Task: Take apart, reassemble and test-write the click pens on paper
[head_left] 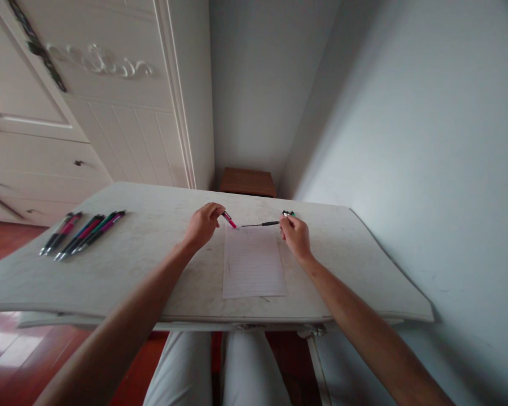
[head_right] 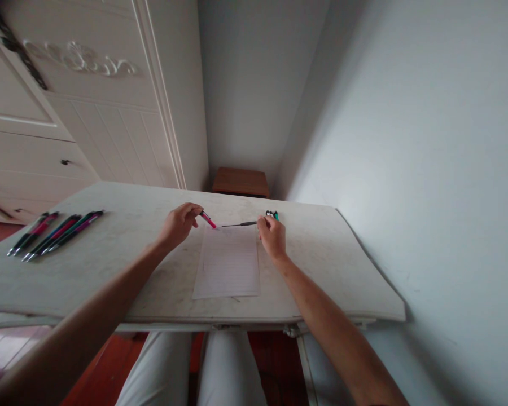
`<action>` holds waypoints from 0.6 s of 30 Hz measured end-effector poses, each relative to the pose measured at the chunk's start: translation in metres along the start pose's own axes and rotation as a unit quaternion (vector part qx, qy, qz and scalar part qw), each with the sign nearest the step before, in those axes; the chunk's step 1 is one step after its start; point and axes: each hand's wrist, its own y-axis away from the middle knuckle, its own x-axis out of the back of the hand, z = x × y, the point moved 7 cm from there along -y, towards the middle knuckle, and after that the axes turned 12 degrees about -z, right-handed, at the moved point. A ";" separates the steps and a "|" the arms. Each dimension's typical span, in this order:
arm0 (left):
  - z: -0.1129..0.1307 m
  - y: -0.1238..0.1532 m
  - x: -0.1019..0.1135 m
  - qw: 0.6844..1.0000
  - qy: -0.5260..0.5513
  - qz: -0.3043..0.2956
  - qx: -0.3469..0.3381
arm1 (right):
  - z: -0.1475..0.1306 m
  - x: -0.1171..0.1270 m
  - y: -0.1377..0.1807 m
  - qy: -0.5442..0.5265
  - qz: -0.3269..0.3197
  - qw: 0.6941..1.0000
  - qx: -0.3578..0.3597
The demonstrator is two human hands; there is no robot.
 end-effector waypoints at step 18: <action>-0.016 -0.002 0.008 0.997 -0.003 0.021 0.072 | -0.002 0.005 0.000 0.072 0.014 0.997 0.013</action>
